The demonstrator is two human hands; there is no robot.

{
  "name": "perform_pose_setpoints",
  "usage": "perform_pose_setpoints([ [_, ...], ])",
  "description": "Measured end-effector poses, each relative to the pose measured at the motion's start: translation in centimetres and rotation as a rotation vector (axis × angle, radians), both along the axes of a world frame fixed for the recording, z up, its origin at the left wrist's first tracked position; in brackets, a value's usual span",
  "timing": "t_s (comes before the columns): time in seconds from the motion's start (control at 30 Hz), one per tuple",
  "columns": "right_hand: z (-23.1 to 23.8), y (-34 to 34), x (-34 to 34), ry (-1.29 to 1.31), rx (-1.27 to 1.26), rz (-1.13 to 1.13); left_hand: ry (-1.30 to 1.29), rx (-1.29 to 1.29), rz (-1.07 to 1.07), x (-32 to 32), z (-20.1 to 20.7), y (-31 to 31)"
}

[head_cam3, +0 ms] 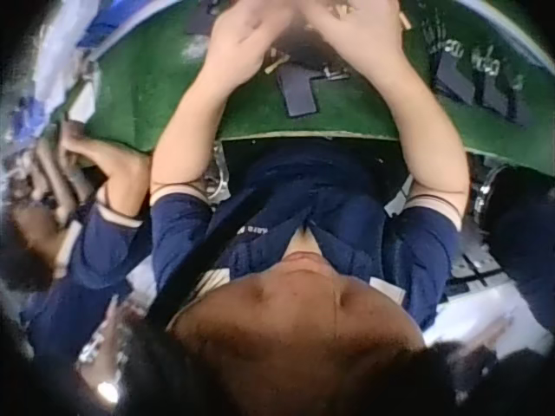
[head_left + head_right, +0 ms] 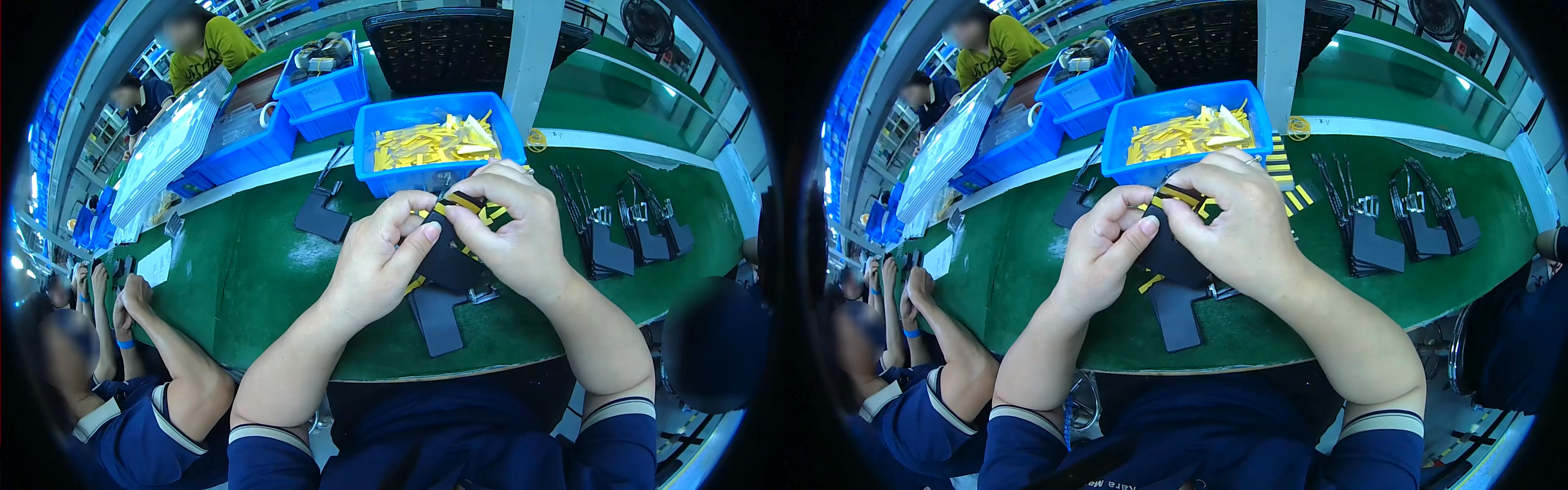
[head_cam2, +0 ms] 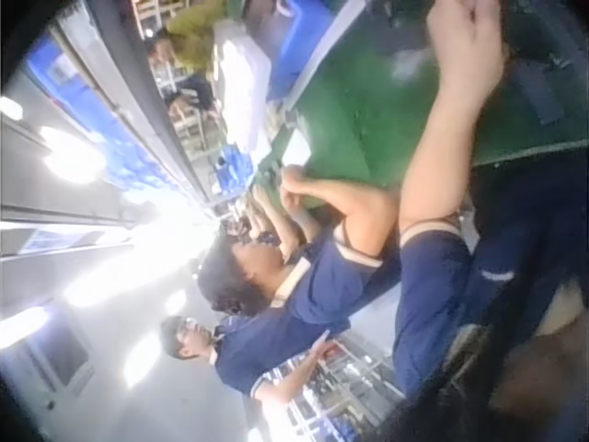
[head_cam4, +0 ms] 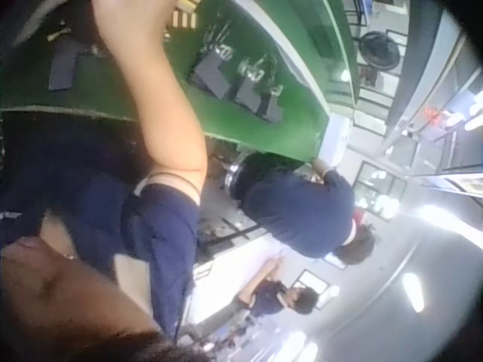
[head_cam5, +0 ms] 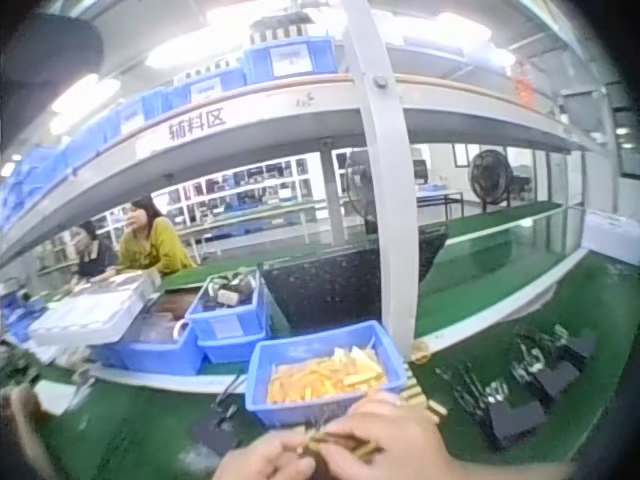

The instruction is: The person assembles small electronic components by hand, repeatedly picking up black rectangular pieces and yellow strips from a blue bin, aligning them, and placing them into a black holder. The person also handles a stack of white plastic sheets, moving them aside to access the workspace.

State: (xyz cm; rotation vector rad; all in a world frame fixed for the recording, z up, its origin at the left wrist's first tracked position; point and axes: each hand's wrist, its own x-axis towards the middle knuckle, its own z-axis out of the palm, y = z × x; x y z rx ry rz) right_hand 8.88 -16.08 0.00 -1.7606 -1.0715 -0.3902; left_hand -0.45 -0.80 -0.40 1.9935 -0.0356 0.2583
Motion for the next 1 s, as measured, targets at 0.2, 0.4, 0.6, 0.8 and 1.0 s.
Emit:
perform_pose_setpoints([
  [0.2, 0.0, 0.0, -0.3, 0.042, 0.001, 0.047, -0.106, 0.065, 0.039, -0.2, 0.3, -0.8],
  [0.4, 0.0, 0.0, 0.1, -0.148, -0.025, 0.044, -0.158, -0.1, 0.08, 0.1, -0.8, -0.4],
  [0.6, 0.7, -0.3, -0.5, -0.487, -0.04, -0.085, -0.084, -0.192, 0.094, 0.4, -1.0, -0.1],
  [0.8, 1.0, -0.5, 0.1, -0.374, 0.086, -0.076, -0.062, -0.233, 0.059, 0.2, -0.9, -0.1],
  [1.0, 0.3, 0.2, -1.2, -0.397, 0.031, 0.011, -0.182, -0.527, 0.051, 0.9, -1.2, -0.4],
])
